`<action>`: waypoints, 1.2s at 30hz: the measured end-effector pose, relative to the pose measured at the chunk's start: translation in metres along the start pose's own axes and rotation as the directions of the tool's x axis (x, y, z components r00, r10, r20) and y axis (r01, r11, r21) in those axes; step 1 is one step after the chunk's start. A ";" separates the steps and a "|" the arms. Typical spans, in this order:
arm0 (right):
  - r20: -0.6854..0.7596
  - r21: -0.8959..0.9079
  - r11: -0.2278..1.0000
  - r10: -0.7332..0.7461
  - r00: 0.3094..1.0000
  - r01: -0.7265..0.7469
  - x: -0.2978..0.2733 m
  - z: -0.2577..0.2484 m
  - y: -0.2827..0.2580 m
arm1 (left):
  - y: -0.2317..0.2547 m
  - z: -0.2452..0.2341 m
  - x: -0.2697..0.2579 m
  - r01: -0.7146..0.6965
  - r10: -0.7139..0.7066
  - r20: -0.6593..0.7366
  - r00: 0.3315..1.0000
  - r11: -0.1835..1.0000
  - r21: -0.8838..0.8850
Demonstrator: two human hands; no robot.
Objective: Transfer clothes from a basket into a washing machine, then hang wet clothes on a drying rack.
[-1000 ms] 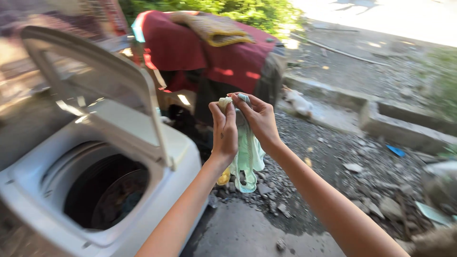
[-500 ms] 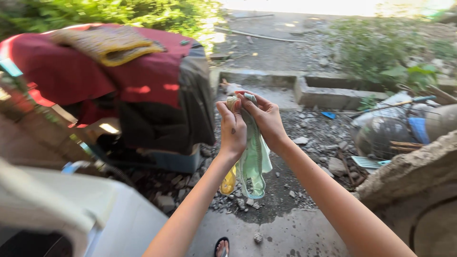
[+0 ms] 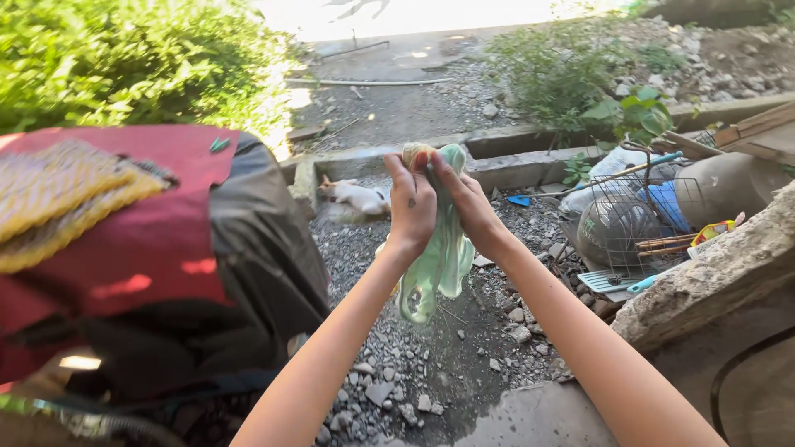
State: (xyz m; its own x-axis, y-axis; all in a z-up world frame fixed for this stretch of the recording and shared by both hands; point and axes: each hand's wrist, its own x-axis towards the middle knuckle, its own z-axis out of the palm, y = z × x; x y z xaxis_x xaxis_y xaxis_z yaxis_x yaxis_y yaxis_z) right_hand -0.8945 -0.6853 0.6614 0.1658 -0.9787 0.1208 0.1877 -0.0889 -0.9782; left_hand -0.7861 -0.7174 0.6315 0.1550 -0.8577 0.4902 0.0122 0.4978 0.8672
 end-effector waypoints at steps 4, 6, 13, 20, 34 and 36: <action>-0.074 -0.066 0.997 0.033 0.997 -0.038 0.053 -0.023 0.004 | -0.026 0.029 0.053 -0.061 0.061 0.005 0.998 0.998 -0.024; -0.186 -0.064 0.996 0.046 0.981 -0.059 0.086 -0.040 0.015 | -0.038 0.042 0.077 0.072 -0.072 0.019 0.997 0.997 -0.008; -0.242 -0.068 0.995 -0.086 0.967 0.072 0.201 -0.104 0.025 | -0.121 0.097 0.174 0.060 -0.058 0.049 0.997 0.997 -0.042; -0.175 -0.107 0.993 -0.059 0.983 0.040 0.345 -0.203 0.020 | -0.190 0.176 0.296 0.045 -0.044 0.030 0.999 0.999 -0.023; -0.171 -0.110 0.994 -0.023 0.985 0.004 0.572 -0.356 0.005 | -0.309 0.310 0.498 0.021 -0.022 0.062 0.998 1.000 0.021; -0.191 -0.112 0.994 -0.027 0.981 0.006 0.605 -0.372 0.017 | -0.331 0.322 0.524 0.068 -0.072 0.048 0.996 0.994 0.082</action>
State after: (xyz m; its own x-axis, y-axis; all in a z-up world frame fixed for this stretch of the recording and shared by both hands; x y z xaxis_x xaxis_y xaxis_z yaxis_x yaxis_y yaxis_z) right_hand -1.1517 -1.3476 0.6554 -0.0270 -0.9933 0.1125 0.0794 -0.1144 -0.9903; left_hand -1.0273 -1.3725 0.6296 0.1060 -0.8966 0.4299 -0.0588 0.4259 0.9028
